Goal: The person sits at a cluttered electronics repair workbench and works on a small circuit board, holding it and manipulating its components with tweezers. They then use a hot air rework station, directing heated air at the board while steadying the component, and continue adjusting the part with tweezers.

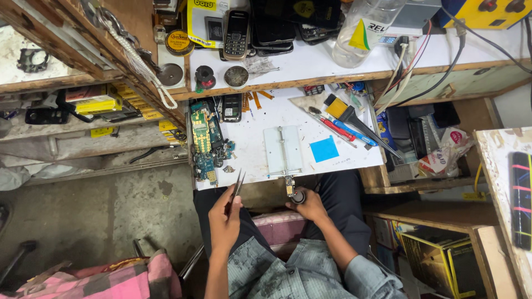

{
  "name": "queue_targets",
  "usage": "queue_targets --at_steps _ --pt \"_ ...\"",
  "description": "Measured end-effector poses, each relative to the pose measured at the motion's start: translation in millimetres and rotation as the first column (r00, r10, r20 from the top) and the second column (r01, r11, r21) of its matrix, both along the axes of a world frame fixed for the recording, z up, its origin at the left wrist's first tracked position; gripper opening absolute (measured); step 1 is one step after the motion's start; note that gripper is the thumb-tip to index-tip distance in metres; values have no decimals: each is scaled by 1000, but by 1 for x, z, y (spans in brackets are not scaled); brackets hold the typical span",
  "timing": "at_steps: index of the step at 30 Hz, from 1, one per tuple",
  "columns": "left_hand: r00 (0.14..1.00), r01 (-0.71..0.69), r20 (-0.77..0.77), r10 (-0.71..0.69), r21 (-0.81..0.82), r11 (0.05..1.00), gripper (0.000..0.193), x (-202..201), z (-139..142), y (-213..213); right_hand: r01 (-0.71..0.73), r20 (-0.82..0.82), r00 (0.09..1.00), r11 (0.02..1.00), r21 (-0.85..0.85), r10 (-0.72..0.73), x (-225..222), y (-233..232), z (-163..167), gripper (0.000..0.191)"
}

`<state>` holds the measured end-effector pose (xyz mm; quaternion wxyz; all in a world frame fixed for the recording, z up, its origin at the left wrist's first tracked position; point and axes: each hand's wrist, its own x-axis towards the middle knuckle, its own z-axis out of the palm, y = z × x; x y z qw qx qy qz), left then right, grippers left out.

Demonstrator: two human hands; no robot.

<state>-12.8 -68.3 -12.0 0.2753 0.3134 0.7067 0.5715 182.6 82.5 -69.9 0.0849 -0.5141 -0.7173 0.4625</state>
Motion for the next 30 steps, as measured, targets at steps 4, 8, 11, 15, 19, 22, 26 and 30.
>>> queue_targets --at_steps 4,8,11,15,19,22,26,30 --pt "986 -15 -166 5 -58 998 29 -3 5 -2 59 46 997 996 -73 -55 -1 5 4 38" --pt "1000 -6 5 7 -70 998 24 -3 1 -5 74 48 996 994 -77 -70 -1 6 7 37" --pt "995 -8 103 14 -60 998 20 -2 -10 -8 74 23 997 993 -95 -72 1 6 3 36" --pt "959 74 277 -60 -41 996 19 3 -30 -16 -26 -9 1000 1000 -5 26 5 4 -5 39" --pt "922 249 307 -236 -2 969 16 16 -44 -25 -74 -89 994 996 -55 69 3 -5 -7 49" --pt "898 404 179 -402 30 914 12 36 -54 -26 -152 -143 979 987 -48 144 -3 -16 -3 47" --pt "856 459 215 -470 104 883 17 65 -71 -23 -234 -178 955 972 30 236 -12 -26 3 49" --pt "890 435 91 -447 127 891 25 71 -87 -14 -247 -208 947 969 14 244 -12 -24 8 48"
